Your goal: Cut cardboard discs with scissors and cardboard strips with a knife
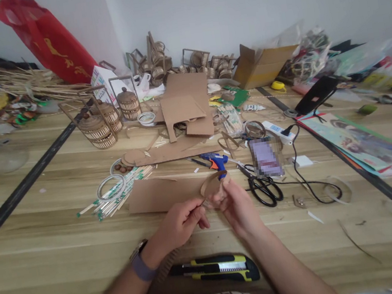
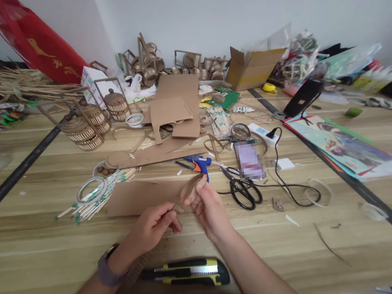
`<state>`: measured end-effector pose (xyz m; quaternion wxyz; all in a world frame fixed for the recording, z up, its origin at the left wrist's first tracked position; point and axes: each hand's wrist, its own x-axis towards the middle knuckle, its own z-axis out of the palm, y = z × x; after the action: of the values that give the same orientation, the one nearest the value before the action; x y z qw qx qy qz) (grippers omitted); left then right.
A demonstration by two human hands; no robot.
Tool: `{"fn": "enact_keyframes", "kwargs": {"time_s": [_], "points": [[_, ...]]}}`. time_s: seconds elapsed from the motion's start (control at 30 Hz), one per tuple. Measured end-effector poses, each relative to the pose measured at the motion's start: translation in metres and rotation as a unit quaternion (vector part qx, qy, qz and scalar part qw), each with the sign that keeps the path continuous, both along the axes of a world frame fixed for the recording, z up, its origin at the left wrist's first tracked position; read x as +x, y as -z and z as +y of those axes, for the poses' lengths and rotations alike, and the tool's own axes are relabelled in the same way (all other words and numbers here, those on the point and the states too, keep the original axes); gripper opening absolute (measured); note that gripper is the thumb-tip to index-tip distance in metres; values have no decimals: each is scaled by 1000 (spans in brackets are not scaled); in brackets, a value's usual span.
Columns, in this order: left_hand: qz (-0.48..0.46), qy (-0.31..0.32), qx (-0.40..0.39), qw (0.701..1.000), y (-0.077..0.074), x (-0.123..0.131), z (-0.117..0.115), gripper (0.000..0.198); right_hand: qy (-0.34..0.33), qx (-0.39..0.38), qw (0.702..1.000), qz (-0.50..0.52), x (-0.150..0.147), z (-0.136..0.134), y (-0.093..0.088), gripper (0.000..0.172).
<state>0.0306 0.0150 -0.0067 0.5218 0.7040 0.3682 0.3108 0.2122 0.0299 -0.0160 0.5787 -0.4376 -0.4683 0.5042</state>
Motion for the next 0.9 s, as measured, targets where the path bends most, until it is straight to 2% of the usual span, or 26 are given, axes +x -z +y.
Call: {"fn": "enact_keyframes", "kwargs": {"time_s": [0.13,0.23,0.33,0.43,0.5,0.6,0.67,0.8,0.9], "points": [[17,-31,-22,999,3,0,2,39,45,34,998,4,14,3,-9,33],[39,-45,-39,997,5,2,2,39,1,87,987,-136,12,-5,-9,29],[109,-34,4,993,2,5,-1,37,8,129,948,-290,1,-15,-3,26],[174,-3,65,983,-2,11,-8,33,51,128,937,-321,-7,-20,3,19],[182,9,77,980,-5,15,-11,28,57,128,937,-319,-9,-20,4,17],[155,17,56,986,-12,20,-16,23,63,138,930,-336,-6,-18,2,16],[134,19,24,991,-20,21,-19,27,74,146,924,-346,-1,-15,0,17],[101,43,-47,993,-39,18,-30,39,131,135,911,-366,12,-6,-2,26],[77,74,-65,992,-52,10,-44,41,179,124,903,-370,23,1,-2,35]]}}
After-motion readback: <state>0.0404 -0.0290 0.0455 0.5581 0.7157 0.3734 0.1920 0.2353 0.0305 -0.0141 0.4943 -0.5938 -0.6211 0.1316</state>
